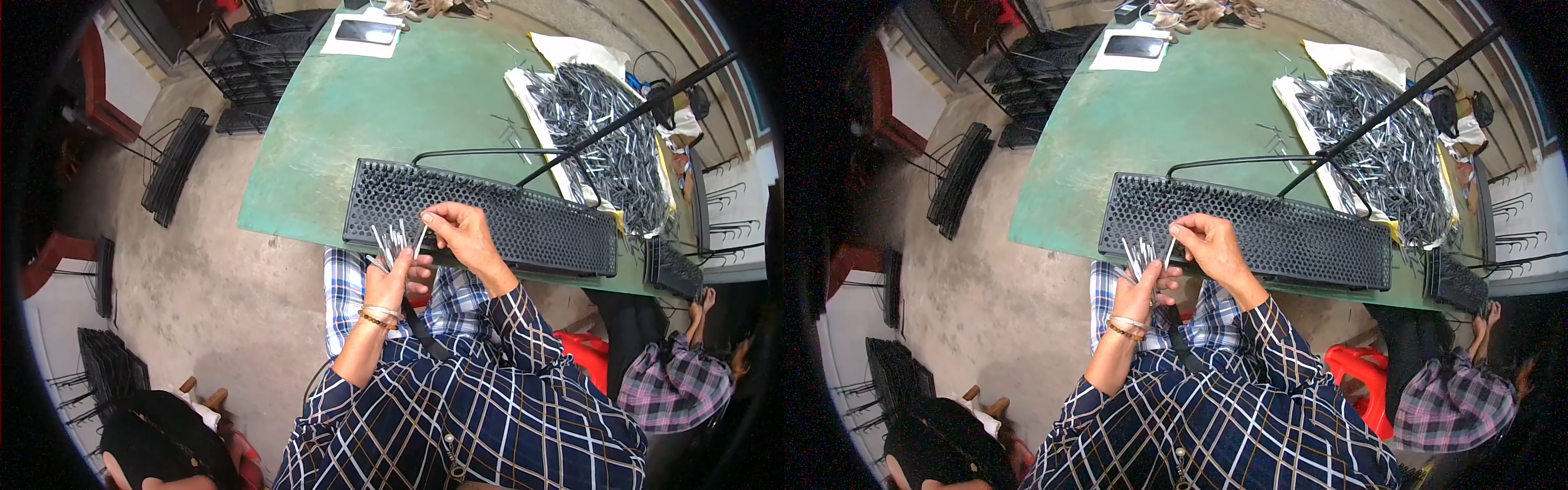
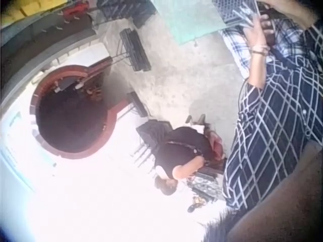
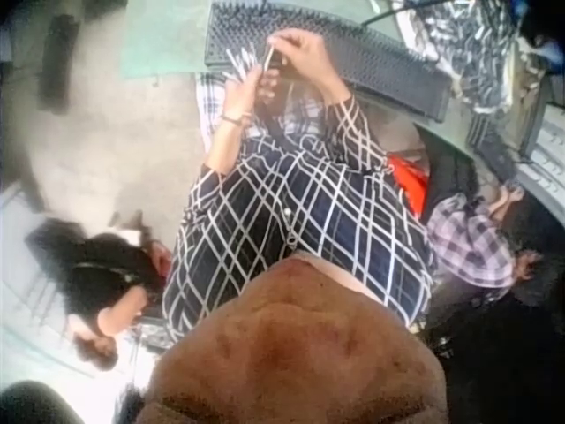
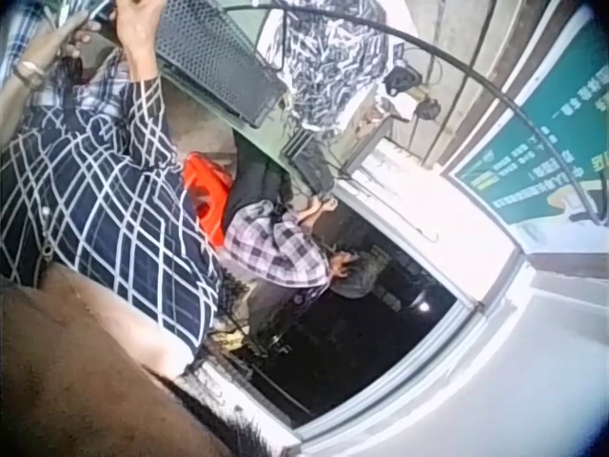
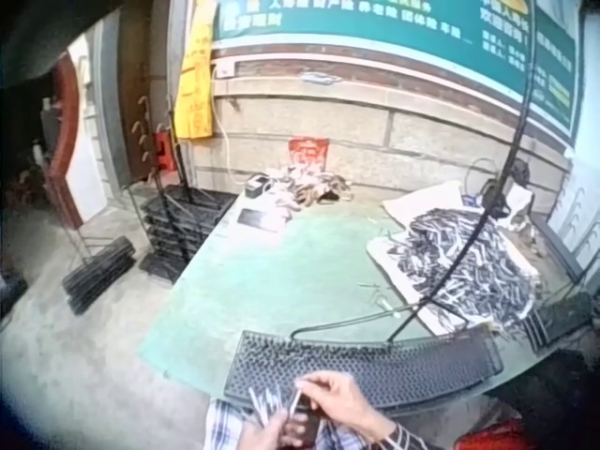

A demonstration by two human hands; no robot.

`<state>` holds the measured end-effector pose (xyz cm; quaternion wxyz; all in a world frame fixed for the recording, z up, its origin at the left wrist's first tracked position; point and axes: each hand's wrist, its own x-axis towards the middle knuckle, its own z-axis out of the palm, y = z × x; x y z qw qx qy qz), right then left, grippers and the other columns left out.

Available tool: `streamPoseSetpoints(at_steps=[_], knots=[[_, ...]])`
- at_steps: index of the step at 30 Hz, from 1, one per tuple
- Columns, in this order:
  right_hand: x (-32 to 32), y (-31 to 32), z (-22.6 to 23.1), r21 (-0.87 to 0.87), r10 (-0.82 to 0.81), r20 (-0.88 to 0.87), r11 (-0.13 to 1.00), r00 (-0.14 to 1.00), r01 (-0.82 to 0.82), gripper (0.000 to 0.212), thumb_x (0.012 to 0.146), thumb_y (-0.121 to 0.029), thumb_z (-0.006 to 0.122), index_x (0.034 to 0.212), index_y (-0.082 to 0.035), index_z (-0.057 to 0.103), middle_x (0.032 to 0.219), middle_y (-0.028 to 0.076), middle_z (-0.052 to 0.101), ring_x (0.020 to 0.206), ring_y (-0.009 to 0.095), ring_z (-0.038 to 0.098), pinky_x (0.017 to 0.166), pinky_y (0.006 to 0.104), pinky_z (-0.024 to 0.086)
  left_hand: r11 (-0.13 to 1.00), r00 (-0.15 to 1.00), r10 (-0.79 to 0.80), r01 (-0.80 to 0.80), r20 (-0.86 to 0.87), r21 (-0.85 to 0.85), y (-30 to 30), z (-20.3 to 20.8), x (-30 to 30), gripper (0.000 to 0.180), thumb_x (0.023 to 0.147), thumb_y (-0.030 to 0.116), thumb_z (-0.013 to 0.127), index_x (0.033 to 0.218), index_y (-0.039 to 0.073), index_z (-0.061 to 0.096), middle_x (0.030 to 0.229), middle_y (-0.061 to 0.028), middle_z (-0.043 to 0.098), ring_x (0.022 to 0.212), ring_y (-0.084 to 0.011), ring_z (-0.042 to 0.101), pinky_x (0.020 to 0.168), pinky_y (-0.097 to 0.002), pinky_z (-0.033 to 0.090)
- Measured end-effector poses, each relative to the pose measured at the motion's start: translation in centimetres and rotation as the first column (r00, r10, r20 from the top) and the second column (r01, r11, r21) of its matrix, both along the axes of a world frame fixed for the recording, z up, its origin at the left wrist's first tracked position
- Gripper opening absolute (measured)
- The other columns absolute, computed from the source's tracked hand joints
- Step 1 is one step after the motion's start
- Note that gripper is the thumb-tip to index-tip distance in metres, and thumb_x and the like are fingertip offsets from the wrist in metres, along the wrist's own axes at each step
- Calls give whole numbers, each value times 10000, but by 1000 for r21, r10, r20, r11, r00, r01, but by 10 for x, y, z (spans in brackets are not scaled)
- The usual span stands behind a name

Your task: Picking up metal pins from a pile and inserting them into a perforated metal grid.

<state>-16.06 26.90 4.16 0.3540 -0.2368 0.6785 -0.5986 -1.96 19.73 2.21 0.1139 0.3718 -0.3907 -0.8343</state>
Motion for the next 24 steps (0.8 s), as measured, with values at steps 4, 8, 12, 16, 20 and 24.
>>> streamPoseSetpoints(at_steps=[4, 8, 12, 16, 20, 24], knots=[[-15, 2, 9, -98, -107, -167, 991, 980, 91, 172, 861, -149, 605, 929, 4, 644, 700, -4, 600, 521, 41, 487, 463, 195, 396, 1000, 1000, -20, 20, 6, 9, 3, 0, -2, 255, 913, 195, 515, 1017, -35, 549, 894, -149, 654, 680, -142, 625, 476, -234, 517], [-31, -5, 10, -105, -146, -354, 988, 924, 116, 162, 860, -144, 614, 921, 2, 645, 677, -19, 579, 525, 34, 480, 468, 186, 388, 998, 998, -57, 57, 8, 19, 8, -1, -5, 273, 908, 208, 528, 1038, -32, 545, 888, -152, 652, 680, -147, 625, 487, -246, 519], [-36, -14, 9, -137, -169, -479, 984, 861, 116, 150, 858, -130, 611, 930, -3, 644, 700, -3, 590, 524, 45, 480, 470, 199, 389, 997, 998, -51, 50, 23, 52, 8, 1, -5, 273, 908, 207, 528, 1041, -30, 544, 876, -147, 652, 674, -146, 623, 485, -243, 516], [-42, -19, -4, -219, -155, -579, 975, 800, 31, 132, 852, -111, 613, 925, -6, 645, 742, 12, 600, 530, 53, 486, 474, 203, 394, 997, 996, -73, 71, 58, 43, 9, 5, -3, 264, 919, 201, 510, 1054, -26, 526, 895, -144, 651, 653, -135, 599, 469, -234, 498], [-46, -14, -4, -202, -161, -602, 978, 782, 45, 117, 849, -104, 616, 915, -13, 648, 768, 15, 603, 537, 54, 488, 480, 205, 396, 996, 995, -85, 84, 52, 13, 7, 0, 1, 258, 925, 196, 497, 1080, -9, 515, 875, -134, 647, 620, -118, 576, 438, -220, 477], [-53, -7, -4, -169, -159, -632, 983, 759, 65, 118, 851, -108, 616, 907, -9, 648, 774, 15, 603, 535, 52, 488, 481, 205, 395, 993, 993, -118, 117, 17, 5, 8, 1, 1, 251, 926, 190, 498, 1095, 4, 504, 861, -122, 642, 593, -98, 541, 428, -215, 437]])
